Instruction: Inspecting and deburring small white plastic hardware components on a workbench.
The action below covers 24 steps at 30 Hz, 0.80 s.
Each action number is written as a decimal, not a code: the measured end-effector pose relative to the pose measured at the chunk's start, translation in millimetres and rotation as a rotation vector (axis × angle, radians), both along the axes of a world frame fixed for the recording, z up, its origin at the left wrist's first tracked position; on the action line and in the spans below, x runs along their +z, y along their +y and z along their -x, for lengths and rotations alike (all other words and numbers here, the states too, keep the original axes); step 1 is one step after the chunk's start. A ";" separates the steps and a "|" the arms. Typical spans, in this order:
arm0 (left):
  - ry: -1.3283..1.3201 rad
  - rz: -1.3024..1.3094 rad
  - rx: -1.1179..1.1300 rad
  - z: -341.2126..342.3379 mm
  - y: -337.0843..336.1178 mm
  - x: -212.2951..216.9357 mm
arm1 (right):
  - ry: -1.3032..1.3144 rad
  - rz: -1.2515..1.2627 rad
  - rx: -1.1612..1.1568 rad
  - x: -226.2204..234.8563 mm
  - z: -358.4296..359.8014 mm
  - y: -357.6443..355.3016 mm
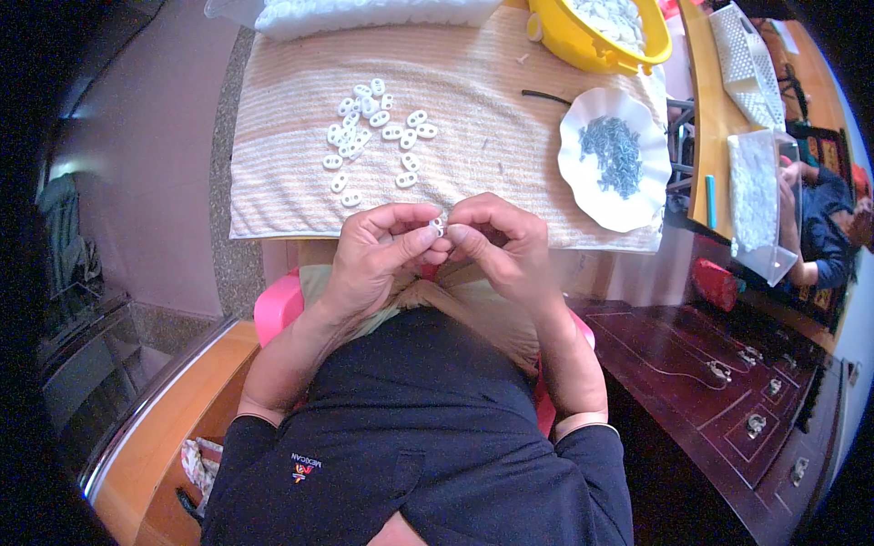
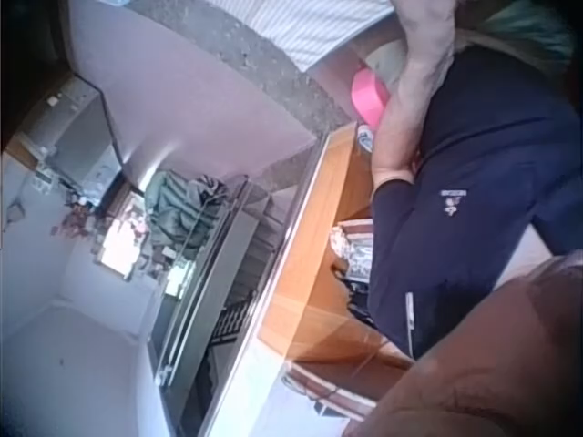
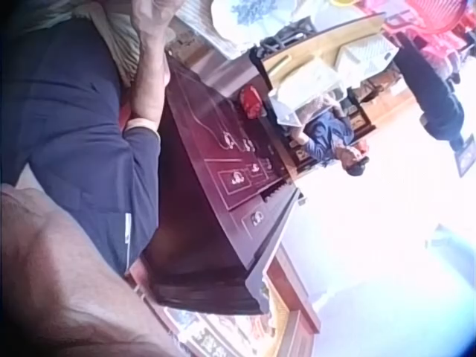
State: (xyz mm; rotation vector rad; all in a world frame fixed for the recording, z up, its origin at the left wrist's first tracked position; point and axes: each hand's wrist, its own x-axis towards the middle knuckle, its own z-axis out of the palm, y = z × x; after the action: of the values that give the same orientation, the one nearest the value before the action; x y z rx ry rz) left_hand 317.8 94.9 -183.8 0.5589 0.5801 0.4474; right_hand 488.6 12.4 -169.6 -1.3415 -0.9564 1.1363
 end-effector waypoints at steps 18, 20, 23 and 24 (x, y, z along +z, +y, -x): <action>0.014 0.017 0.028 -2.2 -2.4 0.7 | -0.024 -0.016 0.006 0.1 1.1 -2.2; 0.013 0.003 0.031 -2.2 -3.1 -0.6 | -0.031 -0.018 0.007 0.4 1.3 -2.0; 0.004 0.025 0.033 -2.1 -3.3 0.3 | -0.031 -0.010 0.009 1.2 1.9 -1.7; 0.003 0.025 0.034 -2.1 -3.5 0.4 | -0.028 -0.008 0.004 1.3 2.2 -1.9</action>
State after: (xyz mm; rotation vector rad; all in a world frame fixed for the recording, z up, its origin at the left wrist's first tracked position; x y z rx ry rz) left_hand 319.9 91.3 -183.5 0.5267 0.5982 0.4705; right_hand 486.5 10.5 -168.3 -1.3529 -0.9829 1.1183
